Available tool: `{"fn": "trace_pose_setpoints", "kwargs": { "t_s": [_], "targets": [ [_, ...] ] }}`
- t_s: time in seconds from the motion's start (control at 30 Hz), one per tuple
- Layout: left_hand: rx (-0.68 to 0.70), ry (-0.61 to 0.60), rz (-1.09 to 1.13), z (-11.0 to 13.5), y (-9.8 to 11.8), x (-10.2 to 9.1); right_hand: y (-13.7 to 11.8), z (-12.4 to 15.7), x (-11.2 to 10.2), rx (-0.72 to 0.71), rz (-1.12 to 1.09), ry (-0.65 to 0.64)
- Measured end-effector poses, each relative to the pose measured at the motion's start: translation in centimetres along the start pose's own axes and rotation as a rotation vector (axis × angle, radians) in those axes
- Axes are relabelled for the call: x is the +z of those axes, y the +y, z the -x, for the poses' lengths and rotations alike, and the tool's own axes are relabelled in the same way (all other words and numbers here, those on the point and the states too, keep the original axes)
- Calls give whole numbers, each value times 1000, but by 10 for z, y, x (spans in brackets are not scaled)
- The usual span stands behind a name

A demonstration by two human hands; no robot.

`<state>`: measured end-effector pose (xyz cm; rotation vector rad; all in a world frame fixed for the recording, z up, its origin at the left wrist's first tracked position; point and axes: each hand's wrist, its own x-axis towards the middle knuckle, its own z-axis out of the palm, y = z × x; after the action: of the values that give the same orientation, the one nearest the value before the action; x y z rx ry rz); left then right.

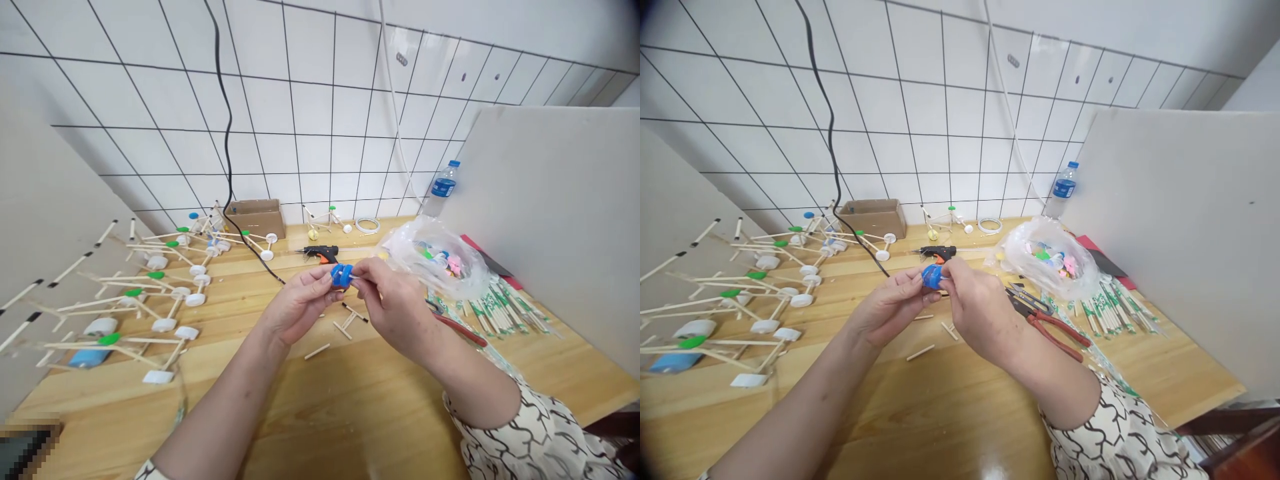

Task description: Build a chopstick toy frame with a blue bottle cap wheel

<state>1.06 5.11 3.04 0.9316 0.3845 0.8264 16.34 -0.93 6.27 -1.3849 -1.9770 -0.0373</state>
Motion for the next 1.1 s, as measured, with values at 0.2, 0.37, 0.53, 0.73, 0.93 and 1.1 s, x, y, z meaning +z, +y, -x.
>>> {"fn": "trace_pose_setpoints", "kwargs": {
  "t_s": [0.2, 0.37, 0.53, 0.73, 0.93, 1.1],
  "targets": [
    [5, 21, 40, 1, 1, 2, -2, 1, 3, -94, 103, 55],
    [30, 22, 74, 1, 1, 3, 0, 2, 2, -152, 208, 127],
    [38, 54, 94, 0, 1, 5, 2, 2, 4, -201, 184, 192],
    [58, 75, 51, 2, 2, 8, 3, 2, 6, -224, 117, 196],
    [144, 86, -44, 7, 6, 15, 1, -4, -3, 7, -264, 25],
    [277, 71, -162, 12, 8, 20, 3, -5, -6, 263, -788, -101]
  ]
}}
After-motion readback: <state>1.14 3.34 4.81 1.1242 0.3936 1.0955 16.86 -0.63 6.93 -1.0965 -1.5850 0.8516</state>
